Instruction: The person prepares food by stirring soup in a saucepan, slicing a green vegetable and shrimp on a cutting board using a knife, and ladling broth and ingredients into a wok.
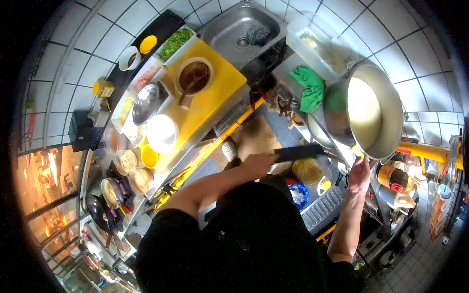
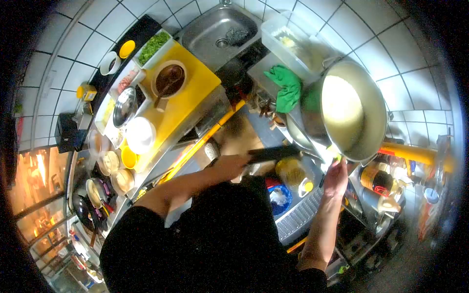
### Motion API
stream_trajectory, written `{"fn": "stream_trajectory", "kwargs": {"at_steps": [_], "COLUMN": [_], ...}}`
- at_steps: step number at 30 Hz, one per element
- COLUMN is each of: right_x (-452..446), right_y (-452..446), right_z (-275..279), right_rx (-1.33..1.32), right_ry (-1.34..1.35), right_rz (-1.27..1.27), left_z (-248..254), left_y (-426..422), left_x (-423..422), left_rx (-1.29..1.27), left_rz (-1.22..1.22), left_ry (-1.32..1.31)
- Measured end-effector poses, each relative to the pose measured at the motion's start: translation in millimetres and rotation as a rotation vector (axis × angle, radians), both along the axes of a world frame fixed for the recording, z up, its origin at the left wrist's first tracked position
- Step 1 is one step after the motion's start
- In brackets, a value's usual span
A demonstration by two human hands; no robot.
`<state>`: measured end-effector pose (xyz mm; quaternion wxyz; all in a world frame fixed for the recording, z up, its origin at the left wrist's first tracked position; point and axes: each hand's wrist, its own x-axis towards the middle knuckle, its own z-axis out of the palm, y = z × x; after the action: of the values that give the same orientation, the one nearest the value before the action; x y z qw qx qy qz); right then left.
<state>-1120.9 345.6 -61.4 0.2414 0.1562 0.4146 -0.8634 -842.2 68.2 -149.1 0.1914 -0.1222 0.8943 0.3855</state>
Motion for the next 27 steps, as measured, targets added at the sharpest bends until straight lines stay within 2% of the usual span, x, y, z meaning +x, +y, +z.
{"fn": "stream_trajectory", "kwargs": {"at_steps": [2, 3, 4, 5, 6, 7, 8, 9, 11, 12, 14, 16, 18, 21, 22, 24, 27], "right_x": [25, 37, 44, 58, 81, 95, 88, 96, 108, 109, 114, 117, 121, 123, 121, 117, 105], "right_y": [-21, -29, -24, -40, -73, -105, -110, -143, -220, -246, -307, -357, -401, -449, -459, -472, -486], "right_z": [14, 21, 2, 4, 11, 17, -37, -40, -24, -64, -76, -83, -91, -97, -99, -107, -105], "right_rx": [0.174, 0.265, 0.256, 0.222, 0.33, 0.438, 0.337, 0.301, 0.729, 0.423, 0.356, 0.413, 0.585, 0.811, 0.881, 0.855, 0.915], "right_ry": [0.005, 0.006, -0.075, -0.045, -0.105, -0.166, -0.128, -0.049, 0.143, 0.192, 0.273, 0.464, 0.571, 0.78, 0.863, 1.103, 1.563], "right_rz": [0.035, 0.051, 0.033, 0.203, 0.192, 0.176, 0.271, 0.379, 0.586, 0.478, 0.586, 0.753, 0.87, 1.002, 1.045, 1.064, 1.054], "left_z": [20, 21, 32, 41, 39, 20, 13, 41, 62, 63, 63, 50, 40, 30, 35, 56, 77], "left_y": [-42, -59, -85, -108, -133, -155, -177, -196, -217, -222, -227, -230, -232, -245, -245, -244, -224], "left_x": [54, 74, 90, 99, 107, 121, 130, 125, 129, 131, 136, 135, 133, 132, 130, 122, 108], "left_rx": [-0.012, -0.063, -0.008, -0.051, -0.001, -0.085, -0.053, -0.056, -0.081, -0.079, -0.077, -0.082, -0.151, -0.087, -0.062, -0.017, 0.241], "left_rz": [0.244, 0.402, 0.519, 0.6, 0.709, 0.745, 0.846, 0.843, 0.918, 0.915, 0.916, 0.956, 0.996, 1.042, 1.048, 1.061, 1.27], "left_ry": [0.009, 0.095, 0.016, 0.047, -0.049, 0.255, 0.123, 0.091, 0.078, 0.11, 0.166, 0.172, 0.221, 0.14, 0.136, 0.13, -0.019]}}
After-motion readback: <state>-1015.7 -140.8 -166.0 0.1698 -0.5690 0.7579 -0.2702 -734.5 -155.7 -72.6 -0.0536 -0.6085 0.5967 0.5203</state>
